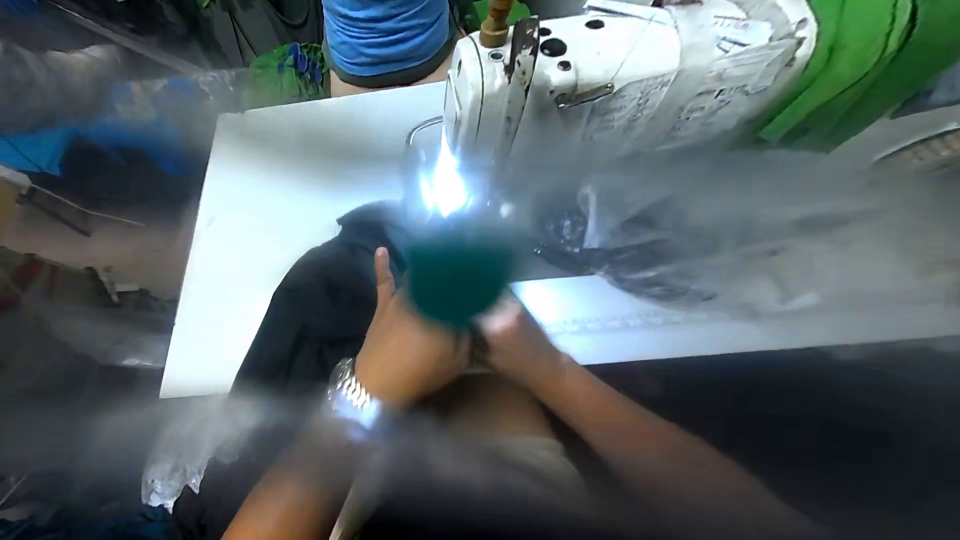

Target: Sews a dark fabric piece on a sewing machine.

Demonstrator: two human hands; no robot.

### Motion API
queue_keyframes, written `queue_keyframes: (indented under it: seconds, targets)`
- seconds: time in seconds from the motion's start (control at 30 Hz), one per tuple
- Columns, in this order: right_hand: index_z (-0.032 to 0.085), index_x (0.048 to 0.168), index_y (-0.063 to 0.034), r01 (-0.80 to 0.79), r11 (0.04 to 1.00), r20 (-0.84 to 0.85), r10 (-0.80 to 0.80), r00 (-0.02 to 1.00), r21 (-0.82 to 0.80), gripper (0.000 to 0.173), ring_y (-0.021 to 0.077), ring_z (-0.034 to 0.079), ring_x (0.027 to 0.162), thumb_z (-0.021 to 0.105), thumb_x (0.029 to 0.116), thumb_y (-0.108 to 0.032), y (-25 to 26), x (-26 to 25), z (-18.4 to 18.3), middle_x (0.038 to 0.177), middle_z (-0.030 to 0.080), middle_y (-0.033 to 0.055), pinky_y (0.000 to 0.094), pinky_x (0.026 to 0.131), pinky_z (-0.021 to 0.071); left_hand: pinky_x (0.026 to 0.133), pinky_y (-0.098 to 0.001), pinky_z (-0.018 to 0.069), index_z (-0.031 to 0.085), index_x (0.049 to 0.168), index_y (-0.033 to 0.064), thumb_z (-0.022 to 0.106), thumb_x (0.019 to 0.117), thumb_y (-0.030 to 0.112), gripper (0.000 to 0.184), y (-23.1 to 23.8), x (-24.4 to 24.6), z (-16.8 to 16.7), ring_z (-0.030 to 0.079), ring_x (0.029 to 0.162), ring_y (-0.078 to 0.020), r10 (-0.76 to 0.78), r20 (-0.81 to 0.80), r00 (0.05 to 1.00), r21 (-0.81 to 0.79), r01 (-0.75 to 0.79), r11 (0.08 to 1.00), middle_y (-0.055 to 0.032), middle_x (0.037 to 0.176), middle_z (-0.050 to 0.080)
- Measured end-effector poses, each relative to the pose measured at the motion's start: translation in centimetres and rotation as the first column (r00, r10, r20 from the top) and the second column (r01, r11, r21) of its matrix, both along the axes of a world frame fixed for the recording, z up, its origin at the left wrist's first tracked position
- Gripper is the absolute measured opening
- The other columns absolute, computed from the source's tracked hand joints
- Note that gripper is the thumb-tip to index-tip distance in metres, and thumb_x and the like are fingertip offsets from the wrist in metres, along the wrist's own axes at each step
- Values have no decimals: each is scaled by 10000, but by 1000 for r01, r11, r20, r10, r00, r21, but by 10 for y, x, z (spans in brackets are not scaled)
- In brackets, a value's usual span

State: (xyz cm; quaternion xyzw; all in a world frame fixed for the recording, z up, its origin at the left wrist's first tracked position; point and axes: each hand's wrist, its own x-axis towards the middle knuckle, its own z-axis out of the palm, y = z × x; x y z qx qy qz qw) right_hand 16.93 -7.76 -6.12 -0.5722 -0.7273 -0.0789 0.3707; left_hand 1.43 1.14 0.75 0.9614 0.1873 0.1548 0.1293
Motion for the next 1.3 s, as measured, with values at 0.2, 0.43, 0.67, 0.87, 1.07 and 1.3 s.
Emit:
queue_keyframes:
  seconds: [0.2,0.43,0.67,0.87,1.07,1.3]
  targets:
    - [765,1050,8,-19,995,-35,16,999,-99,277,312,679,1192,530,920,-57,-47,16,-26,1187,737,156,555,1158,398,1172,-776,5,489,1530,389,381,1030,562,540,13,30,-72,266,1560,-303,318,-264,910,-29,-337,941,53,1622,431]
    - [771,1025,-1,25,991,-44,-31,999,-135,279,307,691,1175,523,907,-50,-40,16,-27,1153,752,143,513,1115,451,1197,-740,59,488,1538,357,454,1010,553,564,17,27,-74,253,1569,-255,360,-275,892,-55,-388,920,61,1629,417]
    - [765,965,7,73,991,-2,-73,997,-113,267,315,687,1175,511,898,-43,-19,19,-24,1124,759,146,477,1118,449,1183,-756,66,454,1560,347,425,1027,562,575,39,37,-69,201,1584,-249,339,-303,891,-70,-375,924,92,1654,366]
    - [755,919,34,106,988,-26,-110,994,-109,215,332,709,1134,551,885,-22,-4,17,-19,1079,765,167,528,1062,491,1156,-783,81,455,1560,338,451,1029,524,563,56,41,-70,191,1585,-266,314,-286,905,-81,-349,933,97,1656,358]
    - [757,993,74,143,978,-84,-157,984,-155,228,370,707,1132,611,850,-27,20,20,-11,1113,748,215,545,1050,503,1136,-805,93,444,1546,414,449,1052,489,500,86,57,-73,203,1580,-289,335,-303,892,-43,-364,930,89,1645,380]
    - [735,1070,108,157,958,-145,-196,970,-242,224,393,669,1198,613,902,23,30,22,1,1189,716,258,458,1068,510,1134,-711,293,730,1006,59,554,1012,435,415,96,29,-52,614,1174,-415,182,-68,981,177,-167,970,-158,1024,696]
